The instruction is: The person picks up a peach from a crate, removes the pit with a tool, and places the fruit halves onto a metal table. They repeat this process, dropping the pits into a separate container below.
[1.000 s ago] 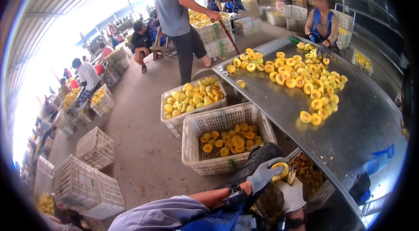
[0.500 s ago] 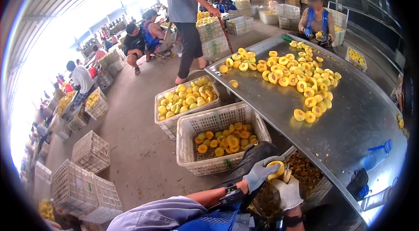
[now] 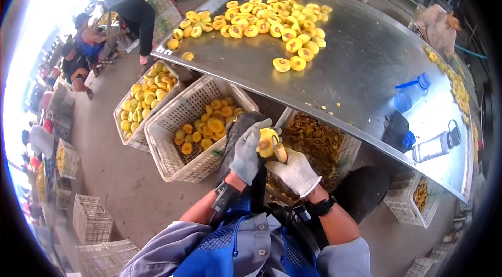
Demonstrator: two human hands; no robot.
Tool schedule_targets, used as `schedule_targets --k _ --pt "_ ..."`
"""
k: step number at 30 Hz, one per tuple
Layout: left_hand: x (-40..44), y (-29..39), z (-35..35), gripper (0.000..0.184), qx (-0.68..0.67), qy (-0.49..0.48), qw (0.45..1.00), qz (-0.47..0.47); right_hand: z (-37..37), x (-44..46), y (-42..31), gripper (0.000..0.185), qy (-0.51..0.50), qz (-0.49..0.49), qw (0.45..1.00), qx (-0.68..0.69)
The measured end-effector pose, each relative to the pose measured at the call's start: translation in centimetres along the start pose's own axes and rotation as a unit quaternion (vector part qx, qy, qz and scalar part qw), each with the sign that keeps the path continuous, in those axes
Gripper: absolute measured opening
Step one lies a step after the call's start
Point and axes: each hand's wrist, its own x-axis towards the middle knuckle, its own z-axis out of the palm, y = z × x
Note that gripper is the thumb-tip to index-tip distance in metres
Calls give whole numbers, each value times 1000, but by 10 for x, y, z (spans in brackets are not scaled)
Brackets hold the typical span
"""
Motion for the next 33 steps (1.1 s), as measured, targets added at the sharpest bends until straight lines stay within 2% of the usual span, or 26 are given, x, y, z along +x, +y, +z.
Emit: schedule_targets --k 2,5,12,14,17,20,21,23,24,26,27,30,31,33 --pt "3 -4 -4 71 -5 -7 1000 10 2 3 5 35 3 -12 999 -42" --pt "6 -7 -7 69 -17 -20 999 19 0 2 3 35 -16 22 999 -28" --pt "5 -8 -2 63 57 -12 997 44 16 5 16 28 5 58 997 -51" --pt "5 -9 1 60 92 -21 994 64 19 4 20 26 -3 41 999 -32" --pt "1 -4 12 45 93 28 995 35 21 3 25 22 -18 29 999 -27" --pt "-3 -5 23 45 165 51 983 66 24 5 37 22 -49 1 998 -35" --pt "-4 -4 25 44 204 56 973 96 27 3 43 21 -56 -30 997 45" --pt "-3 -5 25 36 272 81 951 126 21 3 27 31 -84 15 995 54" --pt "-7 7 31 35 207 79 974 36 14 0 14 35 -103 31 993 42" --pt "-5 4 25 33 210 57 975 35 11 0 10 42 -129 97 984 75" --pt "-4 3 23 33 215 37 974 56 13 2 9 43 -135 75 982 111" --pt "-4 6 21 33 232 3 971 58 4 -9 -14 17 -154 173 951 206" --pt "-4 7 22 33 226 1 973 50 6 -12 -18 16 -147 205 930 266" --pt "-5 8 22 33 212 -5 976 38 4 -11 -16 15 -147 193 942 231"
